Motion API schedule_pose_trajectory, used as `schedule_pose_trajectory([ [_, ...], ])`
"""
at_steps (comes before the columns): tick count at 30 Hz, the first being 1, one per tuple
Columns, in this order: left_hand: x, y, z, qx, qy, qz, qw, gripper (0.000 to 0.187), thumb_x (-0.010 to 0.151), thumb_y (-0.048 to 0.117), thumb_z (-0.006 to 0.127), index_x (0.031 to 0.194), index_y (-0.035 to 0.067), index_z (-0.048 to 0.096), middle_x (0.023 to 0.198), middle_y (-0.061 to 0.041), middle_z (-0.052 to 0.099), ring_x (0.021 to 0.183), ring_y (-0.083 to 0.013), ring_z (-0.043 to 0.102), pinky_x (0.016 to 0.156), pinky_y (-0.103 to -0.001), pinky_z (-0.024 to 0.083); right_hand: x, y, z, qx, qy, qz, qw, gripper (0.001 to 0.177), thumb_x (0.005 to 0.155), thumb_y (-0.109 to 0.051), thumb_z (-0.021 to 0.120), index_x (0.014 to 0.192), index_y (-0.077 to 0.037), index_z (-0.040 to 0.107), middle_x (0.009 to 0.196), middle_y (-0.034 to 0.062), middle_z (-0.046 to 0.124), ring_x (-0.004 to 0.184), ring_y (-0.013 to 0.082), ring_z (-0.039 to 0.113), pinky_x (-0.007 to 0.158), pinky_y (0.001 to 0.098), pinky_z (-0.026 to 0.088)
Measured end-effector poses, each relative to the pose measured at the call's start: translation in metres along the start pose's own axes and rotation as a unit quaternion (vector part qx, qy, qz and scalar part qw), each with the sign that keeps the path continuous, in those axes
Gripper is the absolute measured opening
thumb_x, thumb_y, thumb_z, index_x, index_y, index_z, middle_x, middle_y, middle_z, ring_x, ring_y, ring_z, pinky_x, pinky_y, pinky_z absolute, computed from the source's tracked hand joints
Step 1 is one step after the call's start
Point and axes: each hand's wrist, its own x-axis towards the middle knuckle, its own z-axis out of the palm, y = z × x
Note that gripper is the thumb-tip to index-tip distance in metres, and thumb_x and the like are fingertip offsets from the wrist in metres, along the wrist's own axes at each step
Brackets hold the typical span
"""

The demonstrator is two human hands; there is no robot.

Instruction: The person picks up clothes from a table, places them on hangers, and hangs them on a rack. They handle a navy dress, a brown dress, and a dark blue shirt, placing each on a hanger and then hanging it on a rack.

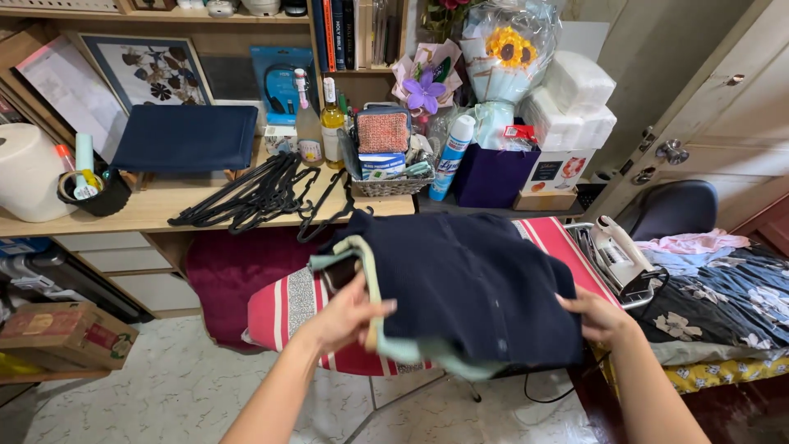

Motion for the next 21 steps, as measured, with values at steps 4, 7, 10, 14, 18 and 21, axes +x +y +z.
schedule_pose_trajectory([
  [4,-0.010,-0.089,-0.049,0.080,-0.152,-0.146,0.974,0.048,0.090,0.013,0.081,0.128,-0.003,0.056,0.084,-0.010,0.073,0.061,-0.0189,0.072,0.048,-0.028,0.056,-0.003,0.029,-0.039,-0.049,0.023,0.072,0.996,0.063,0.085,-0.008,0.069,0.145,-0.011,0.052,0.127,0.0140,0.070,0.109,0.0246,0.072,0.093,0.0412,0.060],
  [7,-0.007,-0.134,-0.071,0.125,-0.241,-0.344,0.899,0.050,0.092,0.019,0.082,0.131,0.003,0.054,0.103,-0.017,0.076,0.075,-0.0241,0.075,0.058,-0.030,0.062,0.007,0.035,-0.041,-0.118,0.014,0.269,0.956,0.059,0.090,-0.008,0.075,0.145,-0.007,0.054,0.130,0.0196,0.076,0.102,0.0267,0.068,0.079,0.0354,0.048],
  [10,0.028,-0.156,-0.098,0.238,-0.109,-0.350,0.900,0.048,0.096,0.035,0.077,0.118,-0.003,0.057,0.102,-0.016,0.078,0.069,-0.0287,0.077,0.054,-0.031,0.061,0.065,0.054,-0.074,-0.324,0.114,0.246,0.906,0.041,0.089,-0.009,0.061,0.130,-0.007,0.064,0.119,0.0116,0.078,0.096,0.0248,0.078,0.079,0.0420,0.061],
  [14,0.079,-0.143,-0.130,0.299,-0.001,-0.172,0.939,0.037,0.100,0.028,0.062,0.101,-0.008,0.071,0.088,-0.020,0.079,0.060,-0.0226,0.077,0.047,-0.032,0.058,0.116,0.038,-0.042,-0.403,0.244,-0.081,0.878,0.033,0.092,-0.019,0.071,0.120,-0.001,0.068,0.102,0.0194,0.078,0.095,0.0340,0.077,0.083,0.0419,0.061],
  [18,0.072,-0.054,-0.115,0.411,0.185,-0.011,0.893,0.024,0.094,0.026,0.068,0.105,0.004,0.072,0.084,-0.014,0.079,0.064,-0.0261,0.073,0.055,-0.037,0.056,0.136,0.011,0.059,-0.502,0.269,-0.270,0.776,0.057,0.083,-0.025,0.076,0.136,-0.014,0.057,0.114,0.0161,0.073,0.109,0.0343,0.070,0.095,0.0441,0.054],
  [21,0.088,-0.044,-0.158,0.456,0.269,0.196,0.825,0.030,0.088,0.025,0.073,0.111,0.007,0.068,0.097,-0.009,0.078,0.089,-0.0248,0.076,0.079,-0.039,0.060,0.128,-0.016,0.158,-0.567,0.274,-0.246,0.737,0.062,0.085,-0.030,0.075,0.143,-0.024,0.052,0.134,0.0089,0.065,0.128,0.0364,0.056,0.103,0.0543,0.046],
])
